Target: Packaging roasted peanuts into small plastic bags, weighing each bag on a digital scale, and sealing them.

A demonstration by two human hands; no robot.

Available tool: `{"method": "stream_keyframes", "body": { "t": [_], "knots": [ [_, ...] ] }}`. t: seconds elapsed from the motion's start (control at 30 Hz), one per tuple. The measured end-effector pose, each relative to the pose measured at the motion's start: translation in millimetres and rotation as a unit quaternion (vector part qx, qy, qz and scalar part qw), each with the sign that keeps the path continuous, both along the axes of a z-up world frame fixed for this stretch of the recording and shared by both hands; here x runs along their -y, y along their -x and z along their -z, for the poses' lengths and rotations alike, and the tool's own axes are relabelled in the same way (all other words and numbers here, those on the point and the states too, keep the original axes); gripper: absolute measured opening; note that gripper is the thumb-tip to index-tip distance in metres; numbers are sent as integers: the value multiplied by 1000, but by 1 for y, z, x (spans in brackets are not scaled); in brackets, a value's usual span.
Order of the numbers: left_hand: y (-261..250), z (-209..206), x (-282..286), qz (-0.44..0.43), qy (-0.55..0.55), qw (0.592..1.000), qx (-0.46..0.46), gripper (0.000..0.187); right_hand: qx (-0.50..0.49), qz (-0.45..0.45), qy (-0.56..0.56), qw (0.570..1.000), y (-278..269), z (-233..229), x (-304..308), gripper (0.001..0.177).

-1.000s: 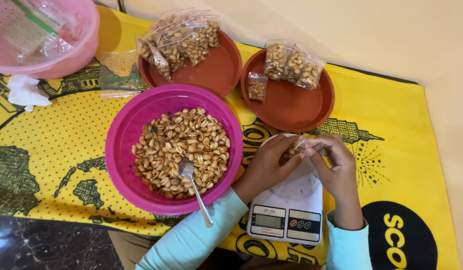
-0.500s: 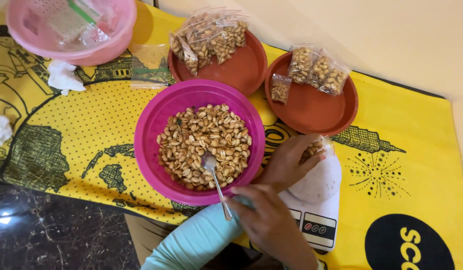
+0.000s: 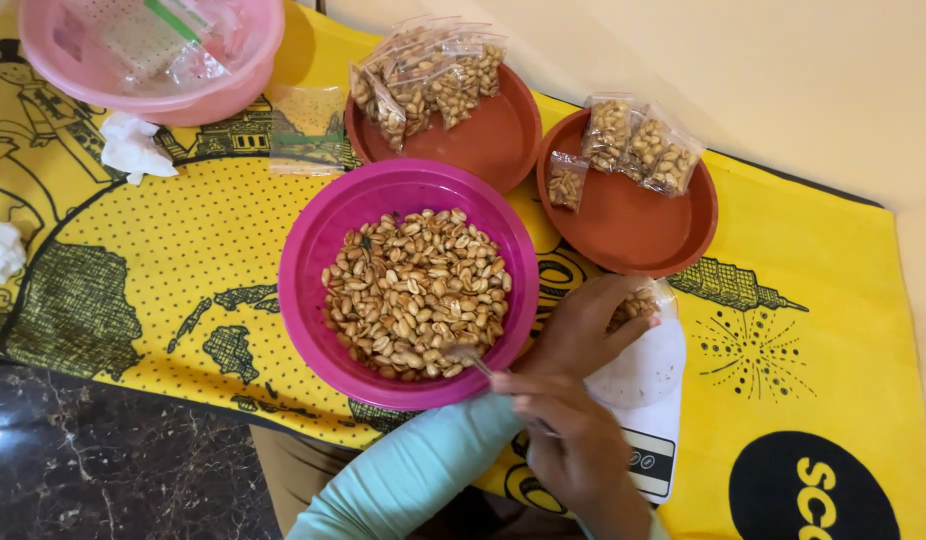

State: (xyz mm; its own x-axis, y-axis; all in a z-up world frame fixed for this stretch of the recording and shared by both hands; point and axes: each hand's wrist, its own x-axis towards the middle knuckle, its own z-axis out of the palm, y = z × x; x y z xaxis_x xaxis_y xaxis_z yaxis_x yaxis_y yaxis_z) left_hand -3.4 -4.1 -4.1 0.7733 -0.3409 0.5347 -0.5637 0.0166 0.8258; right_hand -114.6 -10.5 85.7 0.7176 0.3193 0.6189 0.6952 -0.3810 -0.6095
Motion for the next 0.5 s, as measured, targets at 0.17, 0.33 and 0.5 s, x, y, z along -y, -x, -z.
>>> {"method": "stream_keyframes", "body": {
  "t": [0.17,0.33,0.5],
  "knots": [
    [0,-4,-1,9,-21,1000,-2,38,24,-17,146,989,-10,-17,17,21],
    [-5,12,12,4,-22,1000,10,47,52,-88,214,971,-44,-7,8,20],
    [-3,19,21,-83,22,995,52,45,60,-101,266,957,-80,13,0,34]
  ]
}}
